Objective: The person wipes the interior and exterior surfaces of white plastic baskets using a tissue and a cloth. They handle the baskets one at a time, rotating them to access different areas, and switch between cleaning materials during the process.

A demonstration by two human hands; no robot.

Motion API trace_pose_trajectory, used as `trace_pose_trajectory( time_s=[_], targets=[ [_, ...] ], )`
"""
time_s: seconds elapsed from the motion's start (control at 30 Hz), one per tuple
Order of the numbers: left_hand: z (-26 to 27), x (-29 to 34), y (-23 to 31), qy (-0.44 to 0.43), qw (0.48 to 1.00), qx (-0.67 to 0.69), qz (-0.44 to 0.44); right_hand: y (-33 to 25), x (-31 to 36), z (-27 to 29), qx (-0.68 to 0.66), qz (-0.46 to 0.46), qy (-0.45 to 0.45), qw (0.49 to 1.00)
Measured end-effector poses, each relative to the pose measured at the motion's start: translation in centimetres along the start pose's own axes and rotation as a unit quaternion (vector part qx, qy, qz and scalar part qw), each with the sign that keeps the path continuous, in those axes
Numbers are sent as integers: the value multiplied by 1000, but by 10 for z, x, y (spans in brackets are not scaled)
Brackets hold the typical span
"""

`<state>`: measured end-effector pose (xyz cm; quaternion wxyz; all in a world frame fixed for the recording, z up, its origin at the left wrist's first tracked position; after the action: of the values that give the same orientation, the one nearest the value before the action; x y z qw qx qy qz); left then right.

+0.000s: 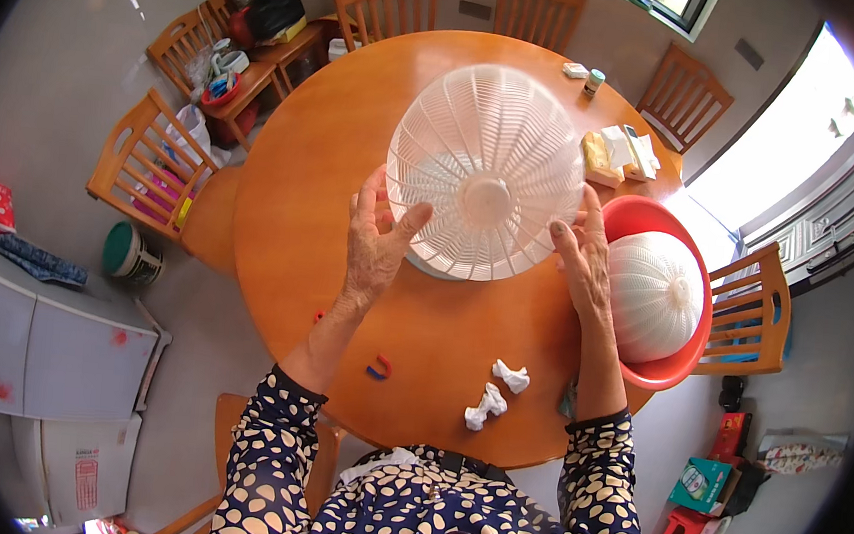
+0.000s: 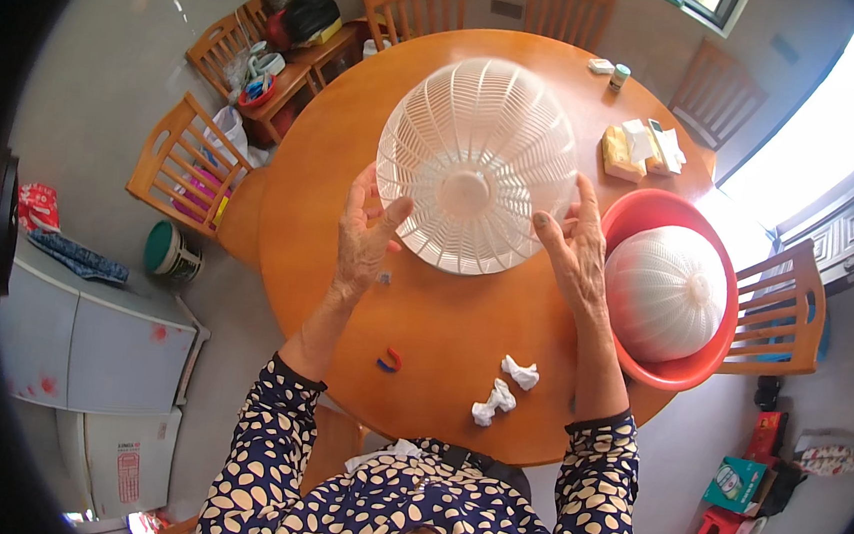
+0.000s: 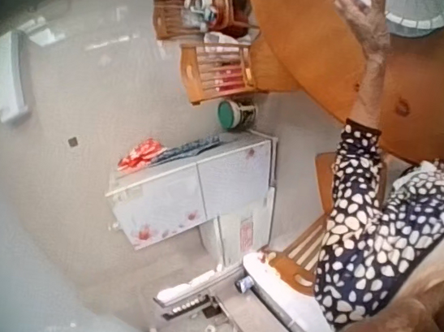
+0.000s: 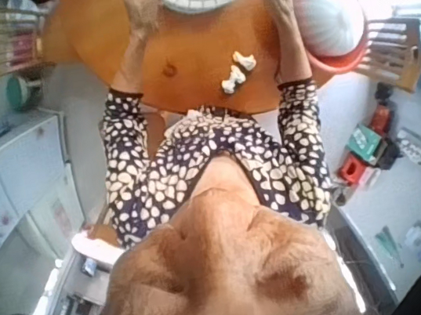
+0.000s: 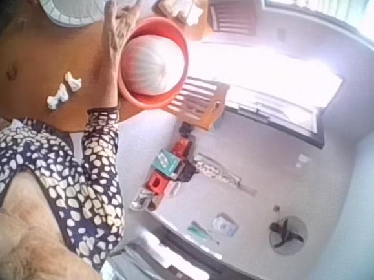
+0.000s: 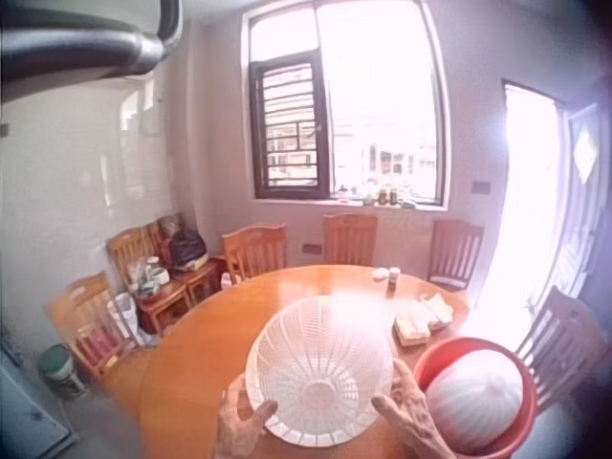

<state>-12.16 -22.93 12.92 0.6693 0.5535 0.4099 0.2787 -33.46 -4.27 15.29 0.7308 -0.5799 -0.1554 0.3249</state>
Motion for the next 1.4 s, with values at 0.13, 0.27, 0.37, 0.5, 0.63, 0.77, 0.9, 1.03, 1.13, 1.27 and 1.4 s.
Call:
trace_pose_trajectory(
  time_s=[0.13, 0.27, 0.37, 0.5, 0.63, 0.77, 0.9, 1.03, 1.13, 1.27, 1.4],
  targets=[
    [5, -28, -38, 8, 994, -91, 60, 35, -30, -28, 22, -96, -44, 994],
    [1, -47, -75, -14, 981, -176, 80, 70, -45, -41, 65, -181, -50, 980],
    [-2, -55, -92, -24, 972, -218, 89, 87, -53, -49, 81, -187, -41, 978],
    [-5, -61, -104, -34, 961, -248, 120, 106, -58, -55, 88, -213, -53, 972],
    [-5, -67, -112, -45, 952, -273, 133, 115, -63, -61, 97, -223, -55, 968],
    [-2, -65, -126, -38, 946, -284, 153, 124, -63, -67, 106, -210, -56, 970],
    [4, -65, -139, -32, 946, -284, 151, 131, -65, -72, 108, -209, -65, 970],
    [-2, -67, -148, -26, 959, -259, 112, 146, -61, -68, 88, -198, -36, 976],
    [4, -67, -141, 61, 942, -327, 33, 131, -60, -61, 103, -175, -22, 979],
    [-20, -63, -83, 36, 957, -279, -72, 110, -40, -43, 153, -162, -44, 974],
    [-91, -38, -40, -47, 965, -232, -111, 74, 9, 23, 173, -79, 58, 980]
  ],
)
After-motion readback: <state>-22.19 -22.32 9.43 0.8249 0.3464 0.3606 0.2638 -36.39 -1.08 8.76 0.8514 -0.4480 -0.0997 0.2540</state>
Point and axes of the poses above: each hand's wrist, its own x-axis away from the middle knuckle, its own z-axis out of the back of the hand, y = z × x, the point moved 8 cm from there along -x, towards the middle knuckle, and after that the axes turned 5 degrees about -z, right-handed, at the moved point
